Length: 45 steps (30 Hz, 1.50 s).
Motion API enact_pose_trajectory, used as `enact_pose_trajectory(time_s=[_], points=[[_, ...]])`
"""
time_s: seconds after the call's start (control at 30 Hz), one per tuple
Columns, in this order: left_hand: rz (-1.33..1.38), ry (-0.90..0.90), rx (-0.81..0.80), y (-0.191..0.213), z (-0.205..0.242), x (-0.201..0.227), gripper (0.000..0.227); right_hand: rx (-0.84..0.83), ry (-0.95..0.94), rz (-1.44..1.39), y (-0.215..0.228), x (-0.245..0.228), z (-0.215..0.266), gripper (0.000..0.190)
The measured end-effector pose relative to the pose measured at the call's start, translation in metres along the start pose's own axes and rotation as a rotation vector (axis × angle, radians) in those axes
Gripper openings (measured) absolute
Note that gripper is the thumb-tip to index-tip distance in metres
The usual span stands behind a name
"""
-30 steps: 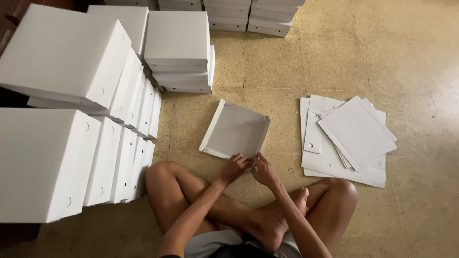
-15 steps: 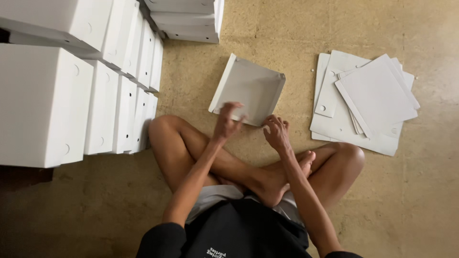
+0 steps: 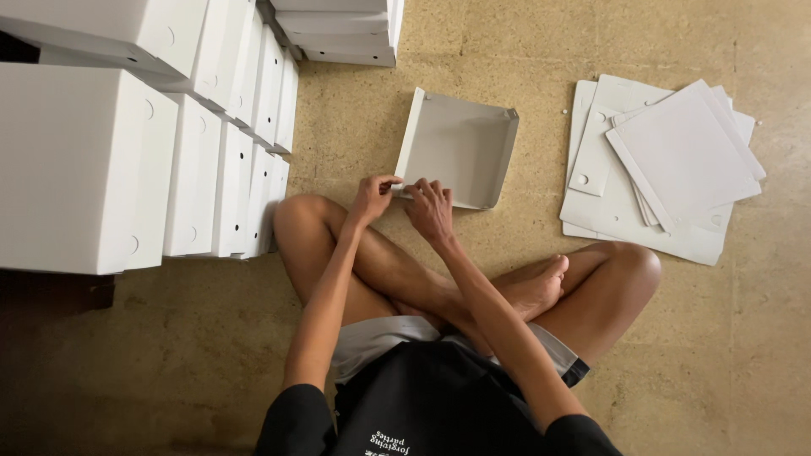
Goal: The person sits on the floor and assembles white cardboard boxes by folding the flat pieces and inserting tabs into slots. They handle the box components by hand, folding the sides up and securing them to form a box shape, then placing the finished box aside.
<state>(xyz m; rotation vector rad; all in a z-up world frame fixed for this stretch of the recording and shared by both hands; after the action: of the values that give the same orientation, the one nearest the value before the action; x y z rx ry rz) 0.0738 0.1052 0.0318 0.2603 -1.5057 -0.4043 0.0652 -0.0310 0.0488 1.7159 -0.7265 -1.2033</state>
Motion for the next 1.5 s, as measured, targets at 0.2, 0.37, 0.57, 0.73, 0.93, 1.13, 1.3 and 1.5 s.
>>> enact_pose_trajectory(time_s=[0.2,0.37,0.57,0.73,0.93,1.13,1.3,1.5], points=[[-0.015,-0.028,-0.089,-0.005,0.008,0.006,0.034,0.122,-0.015,-0.016,0.002,0.012,0.016,0.012],[-0.037,-0.076,-0.142,0.003,0.009,0.060,0.018,0.231,0.029,-0.072,0.001,0.030,0.025,0.006],[0.007,-0.055,-0.114,-0.004,0.005,0.032,0.012,0.217,0.010,-0.132,-0.003,0.034,0.025,0.010],[0.067,-0.036,-0.069,-0.007,-0.005,0.003,0.011,0.244,-0.001,-0.228,0.010,0.031,0.028,0.014],[0.019,-0.050,-0.059,-0.022,-0.007,0.004,0.011,0.256,0.092,-0.038,0.020,0.020,0.035,0.010],[-0.268,-0.155,-0.158,-0.055,-0.020,0.003,0.015,0.337,0.169,0.087,0.032,0.018,0.038,0.016],[-0.471,-0.191,-0.204,-0.075,-0.031,-0.003,0.017,0.292,0.043,-0.150,0.025,0.037,0.038,0.014],[-0.485,-0.251,-0.224,-0.089,-0.035,0.049,0.024,0.278,-0.762,-0.662,0.007,0.107,0.059,0.028]])
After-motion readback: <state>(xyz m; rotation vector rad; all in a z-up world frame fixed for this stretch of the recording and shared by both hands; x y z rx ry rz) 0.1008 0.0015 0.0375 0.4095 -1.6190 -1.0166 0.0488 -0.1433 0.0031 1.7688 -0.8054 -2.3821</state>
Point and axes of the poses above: each hand's wrist, its own z-axis away from the middle knuckle, its own y-axis out of the back of the hand, x = y × z, the point moved 8 cm from there along -z, towards the middle knuckle, and after that the axes turned 8 degrees about -y, right-handed, at the moved point
